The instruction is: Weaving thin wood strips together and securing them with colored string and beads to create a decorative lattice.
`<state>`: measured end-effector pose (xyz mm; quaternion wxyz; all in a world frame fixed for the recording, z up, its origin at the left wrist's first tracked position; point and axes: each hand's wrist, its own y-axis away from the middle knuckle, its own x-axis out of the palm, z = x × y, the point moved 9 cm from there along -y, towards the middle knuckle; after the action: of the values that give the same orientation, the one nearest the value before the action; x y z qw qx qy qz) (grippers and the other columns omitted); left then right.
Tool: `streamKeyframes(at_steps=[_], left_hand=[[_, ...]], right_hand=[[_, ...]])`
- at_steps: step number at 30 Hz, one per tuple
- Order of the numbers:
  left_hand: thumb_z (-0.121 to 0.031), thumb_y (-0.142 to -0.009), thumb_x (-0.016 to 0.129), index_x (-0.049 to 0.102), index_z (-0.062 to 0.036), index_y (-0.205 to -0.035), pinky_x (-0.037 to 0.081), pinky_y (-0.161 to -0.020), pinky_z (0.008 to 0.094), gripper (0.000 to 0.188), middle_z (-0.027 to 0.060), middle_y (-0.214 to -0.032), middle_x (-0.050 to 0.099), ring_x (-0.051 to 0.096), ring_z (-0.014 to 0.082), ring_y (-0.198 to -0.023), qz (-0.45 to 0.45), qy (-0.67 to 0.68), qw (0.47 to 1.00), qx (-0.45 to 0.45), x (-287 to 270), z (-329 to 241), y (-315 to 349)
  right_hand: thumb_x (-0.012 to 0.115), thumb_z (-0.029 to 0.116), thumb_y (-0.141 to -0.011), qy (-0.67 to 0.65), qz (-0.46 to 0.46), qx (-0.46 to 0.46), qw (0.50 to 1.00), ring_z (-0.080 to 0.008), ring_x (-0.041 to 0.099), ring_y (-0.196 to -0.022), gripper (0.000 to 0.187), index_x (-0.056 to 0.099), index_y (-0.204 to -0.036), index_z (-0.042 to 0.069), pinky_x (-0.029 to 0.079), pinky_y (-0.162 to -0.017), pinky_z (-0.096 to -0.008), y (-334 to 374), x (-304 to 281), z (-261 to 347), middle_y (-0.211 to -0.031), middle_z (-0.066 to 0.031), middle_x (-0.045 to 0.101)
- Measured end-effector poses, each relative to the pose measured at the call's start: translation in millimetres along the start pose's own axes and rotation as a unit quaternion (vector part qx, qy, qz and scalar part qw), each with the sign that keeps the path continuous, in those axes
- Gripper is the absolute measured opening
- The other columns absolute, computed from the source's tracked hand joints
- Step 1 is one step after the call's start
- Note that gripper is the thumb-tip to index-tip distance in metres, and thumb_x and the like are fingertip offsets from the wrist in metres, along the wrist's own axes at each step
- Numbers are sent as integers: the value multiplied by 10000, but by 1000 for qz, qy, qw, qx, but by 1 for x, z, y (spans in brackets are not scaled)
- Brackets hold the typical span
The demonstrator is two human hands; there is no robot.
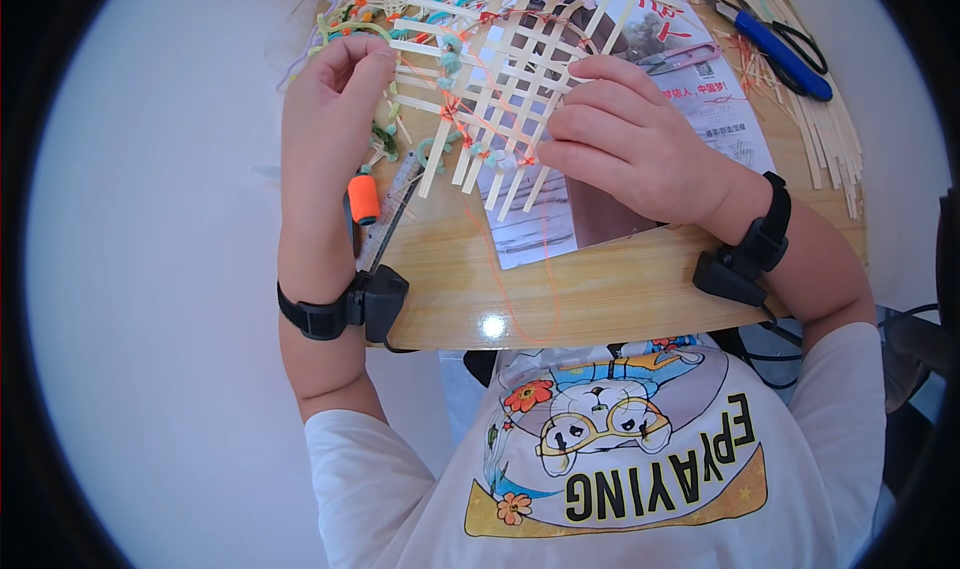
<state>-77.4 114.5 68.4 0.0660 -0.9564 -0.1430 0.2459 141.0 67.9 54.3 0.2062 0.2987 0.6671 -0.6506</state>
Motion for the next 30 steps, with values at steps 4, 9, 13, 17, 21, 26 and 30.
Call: streamKeyframes(at_steps=[4,9,13,17,21,26,30], left_hand=[[-200,-882,627,641,-2,-964,429,-700,202,215,1,-841,625,547,51,-782,12,25,999,-17,-2,4,0],[-222,-896,627,603,-7,-1064,434,-768,211,273,60,-918,679,584,88,-830,34,108,992,-60,5,6,1],[-198,-873,662,550,-3,-1150,439,-825,242,357,92,-950,693,610,113,-862,59,133,987,-66,7,11,-1],[-134,-826,702,504,8,-1227,433,-873,258,469,100,-950,688,618,120,-891,115,168,976,-79,15,14,1],[-119,-828,680,487,11,-1265,431,-862,238,495,53,-962,664,605,101,-904,75,141,984,-79,11,12,0],[-146,-860,642,489,7,-1270,428,-853,229,464,10,-967,647,581,78,-920,46,140,988,-57,1,19,-4],[-173,-874,636,484,4,-1279,428,-849,230,468,12,-965,648,575,76,-910,41,146,987,-51,2,16,-4]], right_hand=[[580,120,-764,0,0,-1,1000,-207,559,-932,112,578,-870,87,394,-1032,-418,0,-1,0,-907,-36,560],[584,123,-767,-4,6,2,1000,-210,559,-929,113,580,-874,85,391,-1034,-416,0,1,0,-900,-36,561],[586,121,-775,-7,5,2,1000,-211,561,-932,112,584,-879,81,389,-1035,-416,-1,0,1,-898,-37,566],[587,120,-776,-7,-1,1,1000,-211,562,-936,114,587,-882,78,388,-1037,-415,-1,-2,2,-902,-38,570],[588,117,-773,-7,-1,-2,1000,-211,562,-938,117,588,-883,76,387,-1038,-411,-1,-1,1,-903,-38,572],[592,116,-773,-11,0,0,1000,-210,563,-936,114,587,-879,76,388,-1037,-409,-2,-2,2,-899,-38,573],[596,118,-776,-9,1,1,1000,-211,563,-936,110,587,-878,77,390,-1034,-408,-2,-1,1,-898,-38,574]])
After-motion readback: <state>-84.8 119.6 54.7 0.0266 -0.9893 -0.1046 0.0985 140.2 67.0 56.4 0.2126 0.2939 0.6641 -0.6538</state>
